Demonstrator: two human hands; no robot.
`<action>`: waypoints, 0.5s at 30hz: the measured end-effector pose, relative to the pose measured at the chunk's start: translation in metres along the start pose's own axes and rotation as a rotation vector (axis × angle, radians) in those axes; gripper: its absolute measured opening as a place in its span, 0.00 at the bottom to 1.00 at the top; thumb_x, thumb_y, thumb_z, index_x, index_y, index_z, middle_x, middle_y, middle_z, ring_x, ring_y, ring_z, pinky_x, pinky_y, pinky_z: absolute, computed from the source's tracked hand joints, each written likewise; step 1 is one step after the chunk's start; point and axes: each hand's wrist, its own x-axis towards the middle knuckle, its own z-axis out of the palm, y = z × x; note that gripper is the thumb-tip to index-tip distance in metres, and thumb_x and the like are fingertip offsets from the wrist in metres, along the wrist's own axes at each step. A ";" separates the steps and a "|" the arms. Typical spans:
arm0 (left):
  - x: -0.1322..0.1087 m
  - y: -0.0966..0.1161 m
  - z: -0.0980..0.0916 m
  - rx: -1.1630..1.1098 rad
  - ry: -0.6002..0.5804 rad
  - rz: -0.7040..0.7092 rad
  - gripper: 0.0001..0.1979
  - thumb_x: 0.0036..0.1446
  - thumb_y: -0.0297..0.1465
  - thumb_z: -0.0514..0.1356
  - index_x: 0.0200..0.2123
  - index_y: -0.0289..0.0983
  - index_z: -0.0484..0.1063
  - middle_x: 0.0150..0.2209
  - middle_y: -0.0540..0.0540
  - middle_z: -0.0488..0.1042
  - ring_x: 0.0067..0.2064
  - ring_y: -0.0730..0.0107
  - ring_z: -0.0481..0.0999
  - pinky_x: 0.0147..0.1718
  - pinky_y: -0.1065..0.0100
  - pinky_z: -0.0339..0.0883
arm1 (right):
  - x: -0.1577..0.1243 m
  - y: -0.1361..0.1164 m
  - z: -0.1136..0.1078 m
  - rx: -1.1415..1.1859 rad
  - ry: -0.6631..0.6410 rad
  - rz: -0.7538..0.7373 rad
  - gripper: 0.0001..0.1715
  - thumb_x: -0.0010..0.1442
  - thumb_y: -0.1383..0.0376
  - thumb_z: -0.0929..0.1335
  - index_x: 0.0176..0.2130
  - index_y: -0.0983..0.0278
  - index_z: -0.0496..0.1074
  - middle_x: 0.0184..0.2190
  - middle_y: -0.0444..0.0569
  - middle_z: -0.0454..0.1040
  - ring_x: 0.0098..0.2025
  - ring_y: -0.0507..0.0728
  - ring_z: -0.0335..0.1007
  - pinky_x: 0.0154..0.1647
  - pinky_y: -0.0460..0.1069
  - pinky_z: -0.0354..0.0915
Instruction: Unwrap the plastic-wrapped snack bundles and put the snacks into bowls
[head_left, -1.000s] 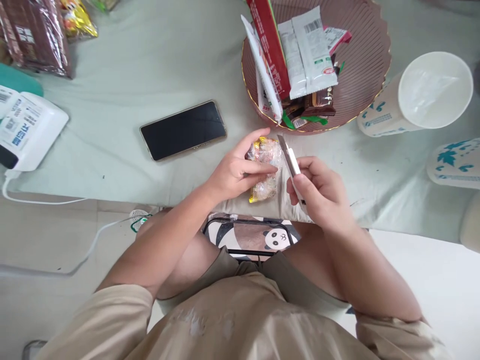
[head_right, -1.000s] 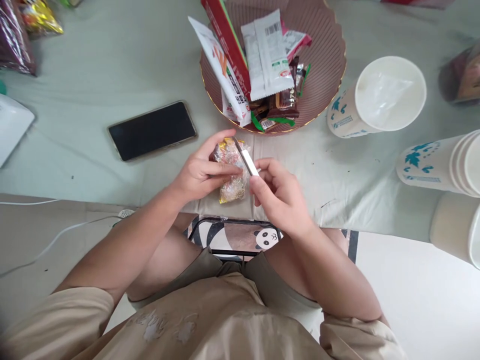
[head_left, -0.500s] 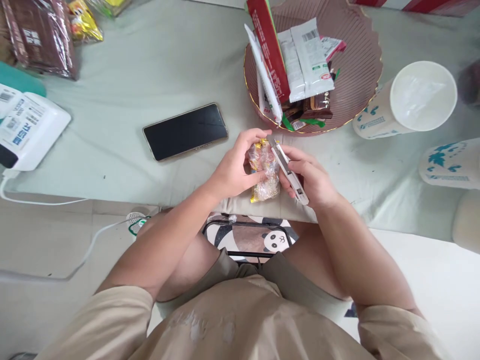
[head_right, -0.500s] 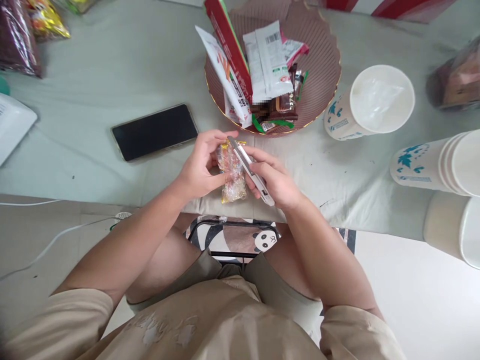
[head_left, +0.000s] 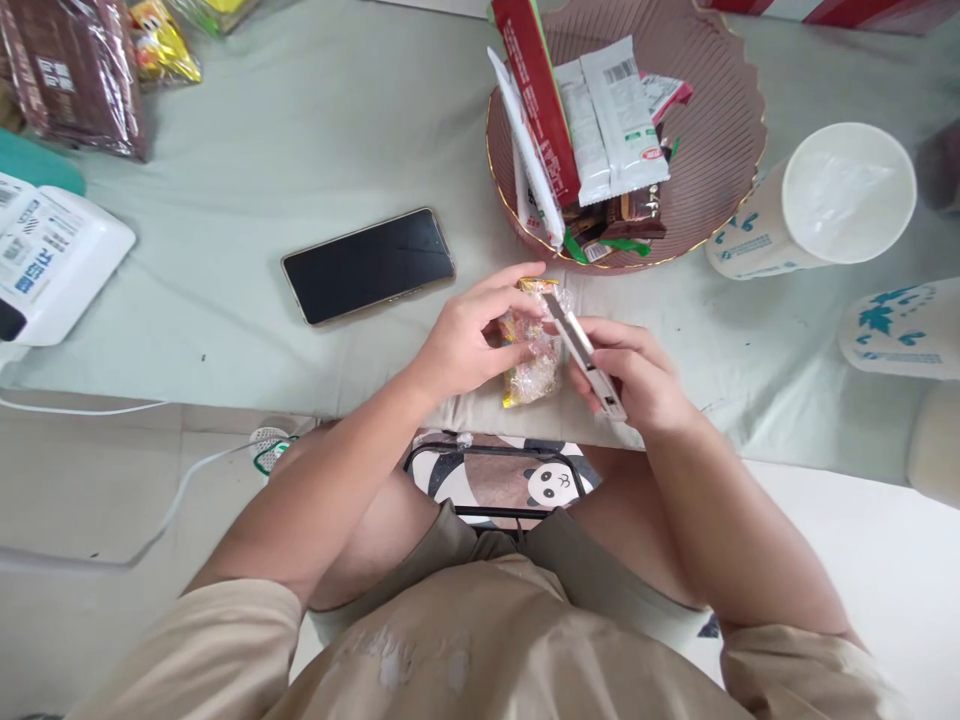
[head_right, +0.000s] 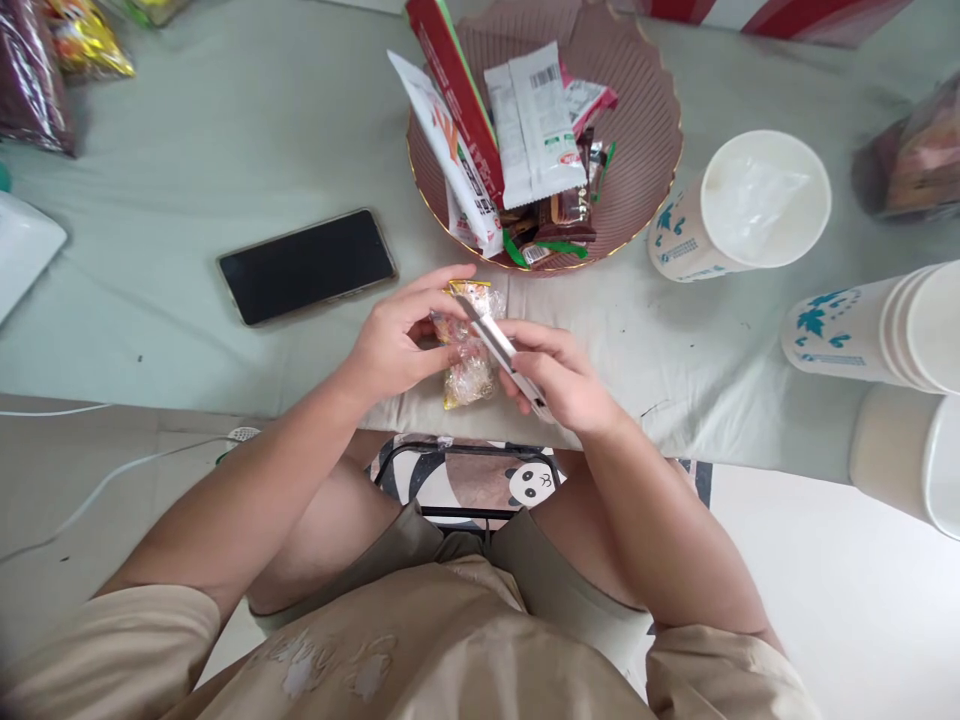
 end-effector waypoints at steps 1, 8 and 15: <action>0.000 -0.001 0.000 0.005 0.000 -0.004 0.12 0.63 0.43 0.67 0.44 0.43 0.77 0.68 0.41 0.72 0.58 0.53 0.81 0.47 0.54 0.81 | -0.002 -0.001 0.001 0.024 0.046 0.007 0.17 0.55 0.55 0.69 0.43 0.60 0.75 0.18 0.38 0.69 0.15 0.50 0.60 0.18 0.48 0.54; 0.001 0.008 0.000 0.173 0.031 0.024 0.17 0.66 0.50 0.63 0.45 0.44 0.77 0.69 0.45 0.70 0.63 0.49 0.78 0.55 0.48 0.79 | -0.006 -0.006 0.016 0.129 0.111 0.074 0.31 0.47 0.40 0.77 0.34 0.60 0.69 0.20 0.41 0.70 0.15 0.49 0.62 0.15 0.46 0.55; -0.004 0.009 0.002 0.236 0.087 0.017 0.17 0.70 0.48 0.58 0.40 0.43 0.77 0.66 0.45 0.74 0.58 0.52 0.81 0.44 0.53 0.83 | -0.006 0.000 0.021 0.167 0.075 0.162 0.36 0.40 0.36 0.80 0.25 0.62 0.71 0.19 0.45 0.71 0.17 0.50 0.64 0.15 0.46 0.58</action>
